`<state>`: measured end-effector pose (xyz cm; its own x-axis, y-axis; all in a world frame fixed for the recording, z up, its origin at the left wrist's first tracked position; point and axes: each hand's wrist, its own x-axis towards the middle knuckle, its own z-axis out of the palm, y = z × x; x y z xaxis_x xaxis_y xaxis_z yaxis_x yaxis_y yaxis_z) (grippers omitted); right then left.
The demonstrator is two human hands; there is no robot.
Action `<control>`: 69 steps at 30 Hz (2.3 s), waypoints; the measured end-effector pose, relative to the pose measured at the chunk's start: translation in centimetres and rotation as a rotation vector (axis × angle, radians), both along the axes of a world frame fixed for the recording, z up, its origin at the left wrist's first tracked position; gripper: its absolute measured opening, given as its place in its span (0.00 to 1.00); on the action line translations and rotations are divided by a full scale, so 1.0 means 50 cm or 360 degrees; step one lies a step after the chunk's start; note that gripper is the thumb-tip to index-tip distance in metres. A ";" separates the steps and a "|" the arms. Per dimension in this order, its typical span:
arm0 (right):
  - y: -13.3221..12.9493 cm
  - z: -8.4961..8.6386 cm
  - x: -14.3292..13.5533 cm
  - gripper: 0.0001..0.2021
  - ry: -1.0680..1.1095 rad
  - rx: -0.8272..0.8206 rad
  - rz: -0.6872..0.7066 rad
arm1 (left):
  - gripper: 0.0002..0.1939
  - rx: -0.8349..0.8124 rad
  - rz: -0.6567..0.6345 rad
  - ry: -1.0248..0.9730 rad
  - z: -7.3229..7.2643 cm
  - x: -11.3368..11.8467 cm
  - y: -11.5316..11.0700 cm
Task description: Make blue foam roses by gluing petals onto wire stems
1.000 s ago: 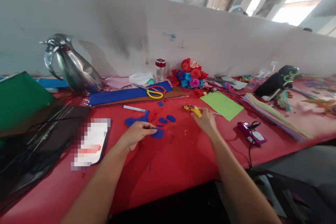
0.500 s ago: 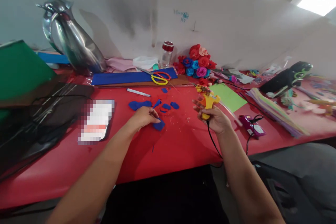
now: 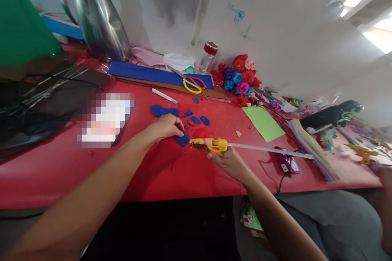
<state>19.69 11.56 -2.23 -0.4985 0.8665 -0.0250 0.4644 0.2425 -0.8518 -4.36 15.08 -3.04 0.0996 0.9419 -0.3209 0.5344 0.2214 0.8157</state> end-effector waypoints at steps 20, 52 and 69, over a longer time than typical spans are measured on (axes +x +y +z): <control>0.015 -0.010 -0.007 0.17 -0.0178 -0.0031 0.0061 | 0.12 0.0009 -0.0162 0.0194 0.009 0.002 -0.005; 0.062 -0.021 0.023 0.20 -0.0406 0.0026 -0.0341 | 0.07 0.0059 -0.0065 0.0068 0.005 0.001 -0.005; 0.105 0.049 -0.013 0.11 -0.0598 0.0950 -0.0387 | 0.05 0.0190 0.0038 -0.0263 0.016 -0.016 -0.009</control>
